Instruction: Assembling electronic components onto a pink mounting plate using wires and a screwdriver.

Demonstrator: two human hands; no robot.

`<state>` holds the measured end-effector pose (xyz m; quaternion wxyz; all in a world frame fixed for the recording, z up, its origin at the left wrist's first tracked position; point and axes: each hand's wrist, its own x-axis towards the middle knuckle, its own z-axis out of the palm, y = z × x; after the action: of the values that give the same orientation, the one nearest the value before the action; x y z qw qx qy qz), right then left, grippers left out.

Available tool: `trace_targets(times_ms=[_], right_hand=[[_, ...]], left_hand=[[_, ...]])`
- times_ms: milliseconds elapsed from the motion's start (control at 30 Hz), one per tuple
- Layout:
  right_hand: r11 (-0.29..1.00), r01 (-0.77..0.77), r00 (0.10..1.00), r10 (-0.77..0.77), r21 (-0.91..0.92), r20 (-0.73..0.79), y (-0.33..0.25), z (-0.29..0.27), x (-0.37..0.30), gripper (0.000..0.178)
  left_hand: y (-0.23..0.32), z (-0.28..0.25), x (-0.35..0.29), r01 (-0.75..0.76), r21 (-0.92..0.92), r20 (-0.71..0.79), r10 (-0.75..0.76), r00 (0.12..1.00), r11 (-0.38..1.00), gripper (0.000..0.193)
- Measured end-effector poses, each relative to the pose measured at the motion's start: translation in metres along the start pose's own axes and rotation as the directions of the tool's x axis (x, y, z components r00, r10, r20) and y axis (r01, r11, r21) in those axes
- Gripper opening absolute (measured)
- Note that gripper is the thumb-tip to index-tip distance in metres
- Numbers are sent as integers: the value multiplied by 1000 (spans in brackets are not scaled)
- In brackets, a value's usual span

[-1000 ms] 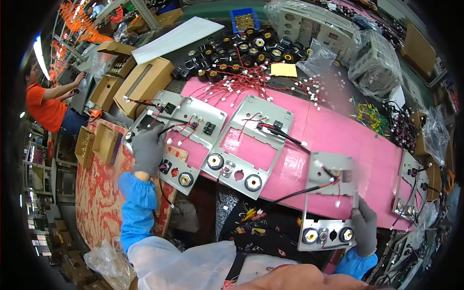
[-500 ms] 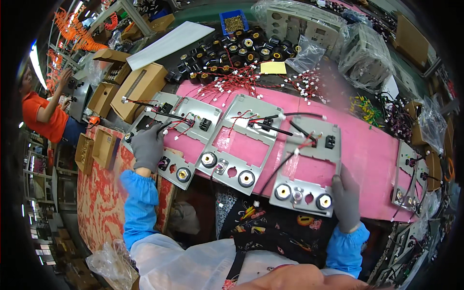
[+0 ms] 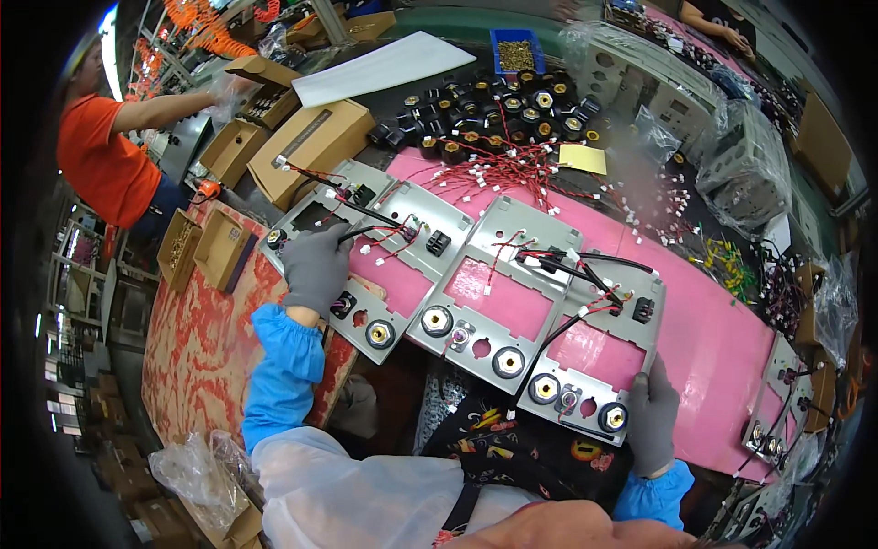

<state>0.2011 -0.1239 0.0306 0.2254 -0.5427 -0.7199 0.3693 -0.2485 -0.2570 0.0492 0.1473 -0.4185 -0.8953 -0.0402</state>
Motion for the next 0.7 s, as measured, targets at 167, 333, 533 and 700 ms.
trace_targets(times_ms=[167, 333, 533, 700], right_hand=[[999, -38, 999, 39, -8, 29, -5, 5, 12, 43], [998, 19, 999, -21, 56, 32, -2, 11, 21, 43], [993, 91, 994, -95, 70, 52, -10, 26, 22, 44], [979, 201, 977, -203, 30, 68, -16, 39, 23, 44]], left_hand=[[-6, -5, 20, 21, -15, -39, -22, 999, 1000, 23], [-9, -10, 26, 7, 69, 83, -13, 996, 998, 25], [-16, 5, 26, 164, 123, 164, -183, 969, 979, 26], [-22, 12, 55, 233, 113, 245, -254, 936, 966, 27]])
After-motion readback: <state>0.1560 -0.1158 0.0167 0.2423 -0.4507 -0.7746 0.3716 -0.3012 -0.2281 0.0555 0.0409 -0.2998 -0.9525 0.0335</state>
